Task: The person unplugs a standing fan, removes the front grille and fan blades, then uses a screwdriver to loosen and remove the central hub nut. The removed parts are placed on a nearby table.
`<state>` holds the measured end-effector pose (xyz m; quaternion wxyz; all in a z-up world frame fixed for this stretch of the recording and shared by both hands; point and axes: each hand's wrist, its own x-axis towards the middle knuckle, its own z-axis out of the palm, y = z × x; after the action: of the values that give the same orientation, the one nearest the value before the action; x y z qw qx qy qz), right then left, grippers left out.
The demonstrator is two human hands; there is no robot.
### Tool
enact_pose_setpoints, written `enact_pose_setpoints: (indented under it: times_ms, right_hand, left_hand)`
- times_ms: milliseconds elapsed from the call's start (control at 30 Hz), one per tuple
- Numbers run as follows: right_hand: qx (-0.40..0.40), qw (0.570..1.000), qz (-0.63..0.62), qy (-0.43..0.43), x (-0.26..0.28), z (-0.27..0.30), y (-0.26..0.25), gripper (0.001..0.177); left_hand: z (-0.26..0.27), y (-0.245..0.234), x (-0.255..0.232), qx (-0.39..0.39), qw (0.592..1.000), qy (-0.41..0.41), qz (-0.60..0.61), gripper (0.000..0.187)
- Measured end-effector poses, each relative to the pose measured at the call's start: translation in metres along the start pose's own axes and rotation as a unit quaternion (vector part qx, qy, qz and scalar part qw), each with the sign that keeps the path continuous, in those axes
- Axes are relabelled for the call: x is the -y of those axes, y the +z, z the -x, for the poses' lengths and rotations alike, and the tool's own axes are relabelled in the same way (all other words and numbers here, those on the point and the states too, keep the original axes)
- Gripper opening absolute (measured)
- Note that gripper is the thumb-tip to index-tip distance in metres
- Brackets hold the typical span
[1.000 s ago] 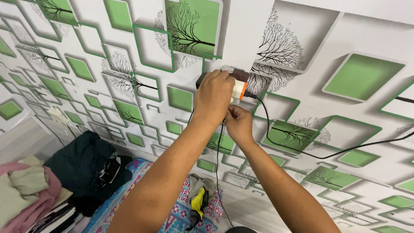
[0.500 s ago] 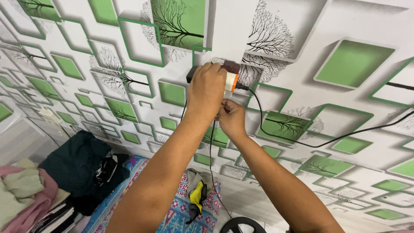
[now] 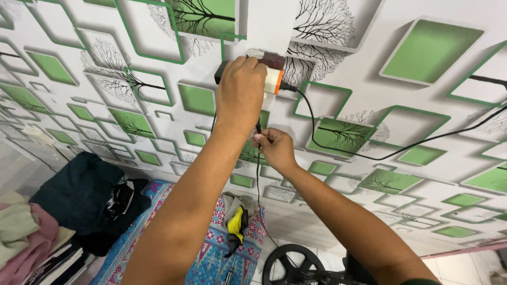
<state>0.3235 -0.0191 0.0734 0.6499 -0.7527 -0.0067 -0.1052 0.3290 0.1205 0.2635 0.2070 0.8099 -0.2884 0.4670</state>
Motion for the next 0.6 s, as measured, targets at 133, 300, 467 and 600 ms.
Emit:
enact_pose_setpoints:
  times_ms: [133, 300, 467, 600]
  right_hand:
    - [0.028, 0.999, 0.04, 0.006, 0.019, 0.026, -0.023, 0.015]
    - [0.063, 0.996, 0.057, 0.032, 0.054, 0.082, -0.069, 0.017]
    - [0.045, 0.994, 0.081, 0.051, 0.084, 0.129, -0.124, 0.017]
    - [0.017, 0.995, 0.034, 0.091, 0.107, 0.162, -0.175, 0.018]
  left_hand:
    - [0.01, -0.009, -0.002, -0.022, 0.998, 0.007, 0.067, 0.015]
    - [0.071, -0.012, -0.038, -0.103, 0.98, 0.002, 0.169, 0.015]
    - [0.151, 0.012, -0.104, 0.051, 0.891, -0.119, 0.435, 0.025]
    - [0.203, 0.038, -0.159, 0.225, 0.746, -0.199, 0.595, 0.025]
